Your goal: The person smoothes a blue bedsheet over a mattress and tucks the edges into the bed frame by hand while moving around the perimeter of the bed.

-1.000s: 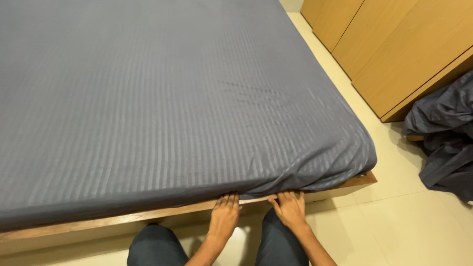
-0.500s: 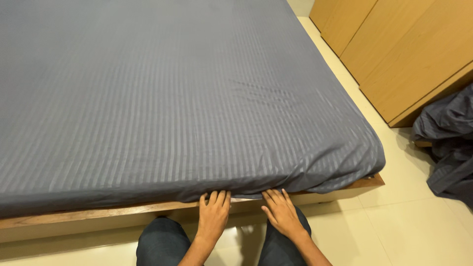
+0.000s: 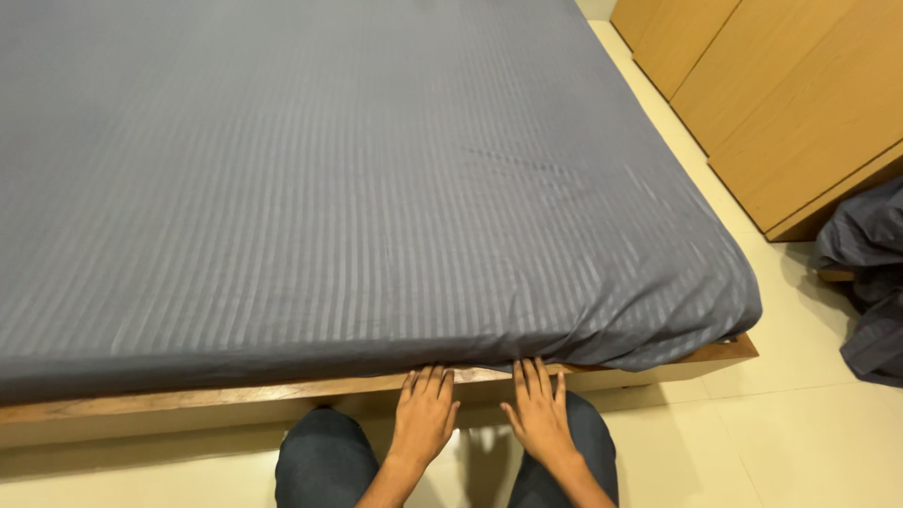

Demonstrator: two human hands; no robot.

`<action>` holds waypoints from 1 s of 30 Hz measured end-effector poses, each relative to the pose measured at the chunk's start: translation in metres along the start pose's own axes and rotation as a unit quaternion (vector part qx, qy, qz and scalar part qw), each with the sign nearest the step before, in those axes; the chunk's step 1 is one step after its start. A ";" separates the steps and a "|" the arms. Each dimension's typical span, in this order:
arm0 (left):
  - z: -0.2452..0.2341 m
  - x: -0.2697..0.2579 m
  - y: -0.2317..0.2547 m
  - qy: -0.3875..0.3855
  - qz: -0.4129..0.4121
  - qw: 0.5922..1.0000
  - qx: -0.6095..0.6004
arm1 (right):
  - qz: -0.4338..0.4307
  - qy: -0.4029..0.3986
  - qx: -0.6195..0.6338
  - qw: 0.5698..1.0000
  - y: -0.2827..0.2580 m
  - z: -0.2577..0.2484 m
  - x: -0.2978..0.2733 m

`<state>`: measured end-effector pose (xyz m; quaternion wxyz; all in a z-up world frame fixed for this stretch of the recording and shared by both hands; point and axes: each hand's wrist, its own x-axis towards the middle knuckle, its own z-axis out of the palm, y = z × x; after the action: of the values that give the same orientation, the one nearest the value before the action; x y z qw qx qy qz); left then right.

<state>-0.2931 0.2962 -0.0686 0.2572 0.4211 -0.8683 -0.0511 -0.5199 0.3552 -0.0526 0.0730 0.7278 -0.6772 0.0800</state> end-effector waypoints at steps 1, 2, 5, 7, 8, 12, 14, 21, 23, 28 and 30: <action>-0.002 -0.004 -0.003 0.000 -0.003 1.000 0.002 | -0.012 0.055 -0.006 0.998 -0.005 0.003 -0.005; -0.004 -0.006 -0.005 -0.001 0.016 1.000 0.017 | -0.011 0.056 -0.006 0.998 -0.007 0.005 -0.010; -0.007 -0.005 -0.002 -0.013 0.035 0.999 0.017 | -0.029 0.066 0.084 0.994 -0.006 0.002 -0.011; -0.008 0.002 -0.002 -0.024 0.032 0.999 0.005 | -0.035 0.043 0.085 0.995 0.000 -0.008 0.000; -0.008 0.005 0.000 -0.047 0.006 0.999 -0.015 | -0.035 0.041 0.086 0.995 0.000 -0.013 0.007; -0.007 0.017 0.007 -0.088 -0.053 0.992 -0.074 | 0.043 -0.088 0.100 0.990 0.008 -0.035 0.042; -0.008 0.019 0.011 -0.072 -0.046 0.995 -0.057 | 0.085 -0.143 0.127 0.978 0.010 -0.039 0.051; -0.008 0.025 -0.002 -0.078 -0.014 0.995 -0.062 | 0.051 -0.111 0.013 0.992 -0.017 -0.013 0.030; -0.012 0.019 -0.013 -0.071 0.009 0.996 -0.062 | 0.051 -0.144 -0.041 0.987 -0.024 -0.014 0.017; -0.013 0.016 -0.008 -0.041 0.062 0.995 -0.065 | -0.100 -0.013 0.097 0.990 -0.037 -0.015 0.007; -0.014 0.019 -0.002 0.000 0.069 0.996 -0.056 | -0.083 -0.042 0.105 0.990 -0.041 -0.017 0.017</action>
<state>-0.2951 0.2822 -0.0495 0.2833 0.3449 -0.8912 -0.0812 -0.4782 0.3451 -0.0324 -0.0262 0.7876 -0.6051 0.1134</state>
